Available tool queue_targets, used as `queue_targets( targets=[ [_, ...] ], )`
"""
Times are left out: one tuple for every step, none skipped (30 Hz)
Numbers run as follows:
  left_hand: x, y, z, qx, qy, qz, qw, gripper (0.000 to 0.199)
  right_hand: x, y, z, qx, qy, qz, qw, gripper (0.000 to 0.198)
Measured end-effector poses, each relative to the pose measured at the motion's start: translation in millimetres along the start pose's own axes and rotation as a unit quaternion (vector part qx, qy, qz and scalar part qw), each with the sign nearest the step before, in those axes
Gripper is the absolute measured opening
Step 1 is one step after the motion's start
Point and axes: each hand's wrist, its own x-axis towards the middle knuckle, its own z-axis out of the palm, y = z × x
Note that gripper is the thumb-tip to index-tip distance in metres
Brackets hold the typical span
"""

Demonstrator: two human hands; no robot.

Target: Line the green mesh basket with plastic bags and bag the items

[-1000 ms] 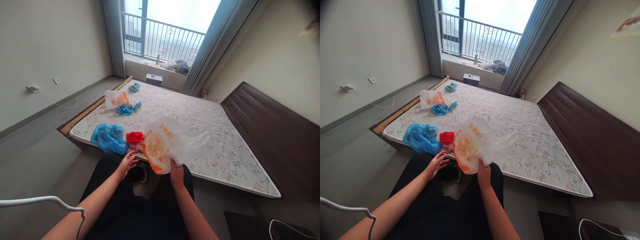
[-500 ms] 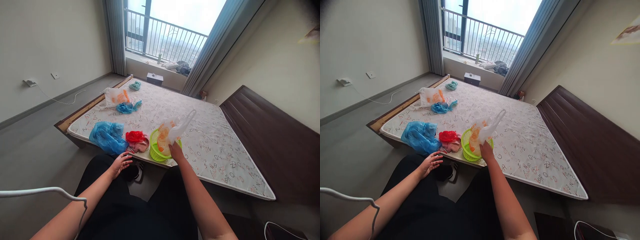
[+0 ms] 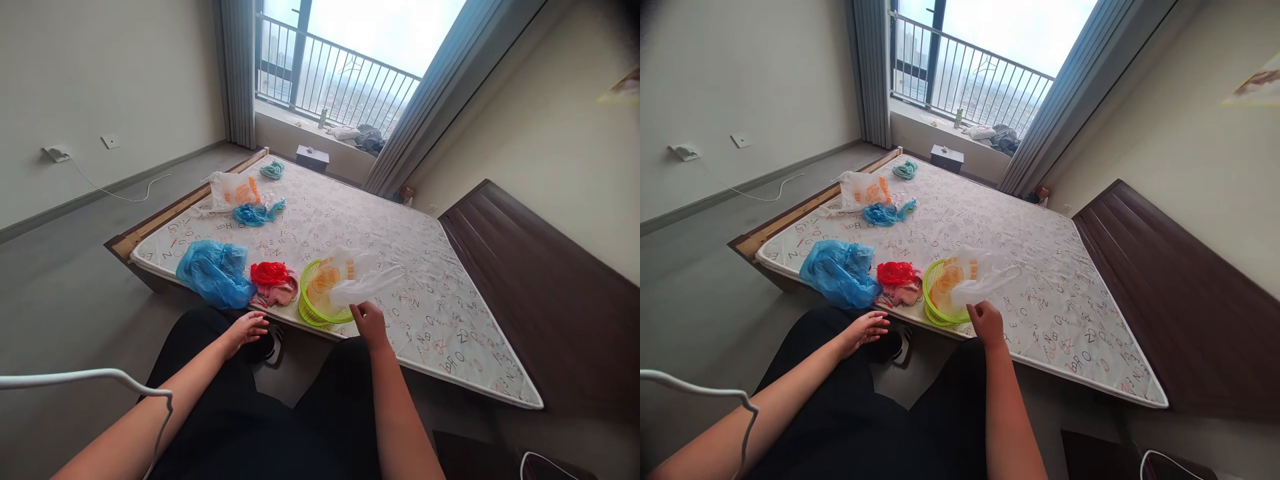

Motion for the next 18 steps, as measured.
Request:
queue_targets(
  targets=[
    [1.5,-1.4,-0.4,0.004,0.001,-0.001,1.0,0.046,-0.3,0.6,-2.1,0.031,0.083,0.018,0.996,0.057],
    [2.4,-2.5,-0.8,0.006,0.002,0.0,1.0,0.046,1.0,0.7,-4.3,0.07,0.165,0.038,0.983,0.059],
    [2.6,-3.0,-1.1,0.007,0.002,0.002,1.0,0.046,3.7,0.2,-6.6,0.112,0.224,0.057,0.966,0.063],
    [2.2,-3.1,-1.4,0.008,0.002,0.004,1.0,0.046,7.3,-1.0,-9.2,0.153,0.252,0.073,0.953,0.067],
    [1.3,-2.6,-1.6,0.009,0.002,0.004,1.0,0.045,11.2,-2.9,-11.8,0.189,0.239,0.081,0.949,0.07],
    [0.2,-1.9,-1.8,0.01,0.003,0.004,1.0,0.045,14.5,-5.7,-14.4,0.214,0.191,0.083,0.954,0.071],
    [-0.8,-1.0,-1.8,0.011,0.004,0.004,1.0,0.044,16.6,-9.2,-16.6,0.225,0.124,0.082,0.963,0.068],
    [-1.5,-0.2,-1.9,0.011,0.006,0.004,1.0,0.044,16.8,-13.4,-18.1,0.218,0.057,0.079,0.971,0.062],
    [-1.7,0.4,-2.1,0.012,0.008,0.005,1.0,0.044,14.8,-18.2,-18.5,0.194,-0.007,0.067,0.979,0.054],
    [-1.3,0.9,-2.2,0.013,0.01,0.007,1.0,0.044,10.5,-23.4,-17.7,0.156,-0.067,0.037,0.985,0.046],
    [-0.7,1.1,-2.1,0.014,0.012,0.011,1.0,0.044,4.3,-28.9,-15.6,0.112,-0.122,-0.008,0.986,0.039],
    [-0.1,1.4,-1.7,0.018,0.015,0.014,1.0,0.044,-3.5,-34.3,-12.2,0.066,-0.168,-0.061,0.982,0.035],
    [0.0,2.0,-0.6,0.027,0.019,0.018,0.999,0.044,-12.0,-39.4,-7.9,0.025,-0.209,-0.116,0.971,0.034],
    [-0.8,3.1,1.6,0.043,0.025,0.028,0.998,0.042,-20.6,-44.1,-2.9,-0.007,-0.237,-0.156,0.959,0.038],
    [-2.9,4.9,5.1,0.065,0.031,0.048,0.996,0.04,-28.8,-48.3,2.4,-0.031,-0.252,-0.182,0.95,0.045],
    [-6.5,7.7,10.5,0.092,0.033,0.081,0.992,0.037,-36.0,-51.9,7.6,-0.048,-0.257,-0.196,0.945,0.053],
    [-11.3,11.5,17.9,0.123,0.032,0.126,0.984,0.033,-42.0,-55.2,12.5,-0.063,-0.256,-0.207,0.942,0.06],
    [-16.7,16.2,27.4,0.153,0.025,0.18,0.971,0.029,-46.6,-58.2,16.9,-0.076,-0.252,-0.218,0.94,0.064]
  ],
)
